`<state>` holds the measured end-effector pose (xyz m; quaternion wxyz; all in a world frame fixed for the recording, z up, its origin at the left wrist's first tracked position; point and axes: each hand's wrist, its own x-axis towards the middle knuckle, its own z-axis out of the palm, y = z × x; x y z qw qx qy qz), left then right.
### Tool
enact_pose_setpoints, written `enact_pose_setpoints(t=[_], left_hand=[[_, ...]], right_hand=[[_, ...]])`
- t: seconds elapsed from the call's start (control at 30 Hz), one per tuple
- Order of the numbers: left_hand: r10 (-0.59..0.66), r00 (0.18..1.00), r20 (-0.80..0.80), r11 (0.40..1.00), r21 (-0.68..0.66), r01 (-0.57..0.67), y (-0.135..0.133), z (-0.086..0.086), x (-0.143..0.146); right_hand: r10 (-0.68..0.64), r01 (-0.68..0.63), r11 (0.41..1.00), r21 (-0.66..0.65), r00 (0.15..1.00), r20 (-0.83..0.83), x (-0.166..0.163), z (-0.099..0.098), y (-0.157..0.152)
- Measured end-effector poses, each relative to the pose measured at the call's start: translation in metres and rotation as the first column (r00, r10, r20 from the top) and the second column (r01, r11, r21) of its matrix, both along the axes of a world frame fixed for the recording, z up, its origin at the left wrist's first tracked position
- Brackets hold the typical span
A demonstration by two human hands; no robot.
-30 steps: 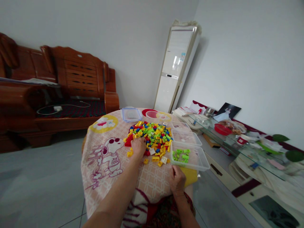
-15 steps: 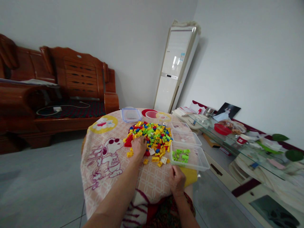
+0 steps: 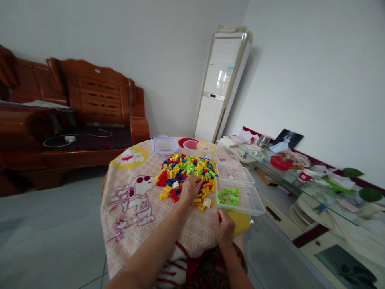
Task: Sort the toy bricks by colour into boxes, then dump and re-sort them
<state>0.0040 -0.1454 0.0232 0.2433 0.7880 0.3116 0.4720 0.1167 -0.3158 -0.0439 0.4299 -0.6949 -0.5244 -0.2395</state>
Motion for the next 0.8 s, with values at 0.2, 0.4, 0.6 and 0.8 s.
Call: enact_pose_setpoints(t=[0.2, 0.4, 0.6, 0.8], left_hand=[[-0.252, 0.967, 0.036, 0.966, 0.074, 0.249, -0.015, 0.005, 0.018], [-0.400, 0.914, 0.061, 0.916, 0.065, 0.396, -0.020, 0.004, 0.036], [-0.393, 0.918, 0.055, 0.918, 0.075, 0.389, -0.018, 0.001, 0.034], [-0.076, 0.996, -0.040, 0.996, -0.038, 0.075, -0.004, 0.003, 0.004]], right_hand=[[-0.003, 0.003, 1.000, -0.003, 1.000, -0.012, -0.001, 0.001, 0.000], [0.006, -0.006, 1.000, -0.009, 1.000, -0.025, -0.002, 0.003, -0.001], [0.009, -0.009, 1.000, -0.011, 1.000, -0.011, -0.001, 0.003, -0.001], [0.001, -0.001, 1.000, -0.006, 1.000, -0.007, -0.001, 0.003, -0.001]])
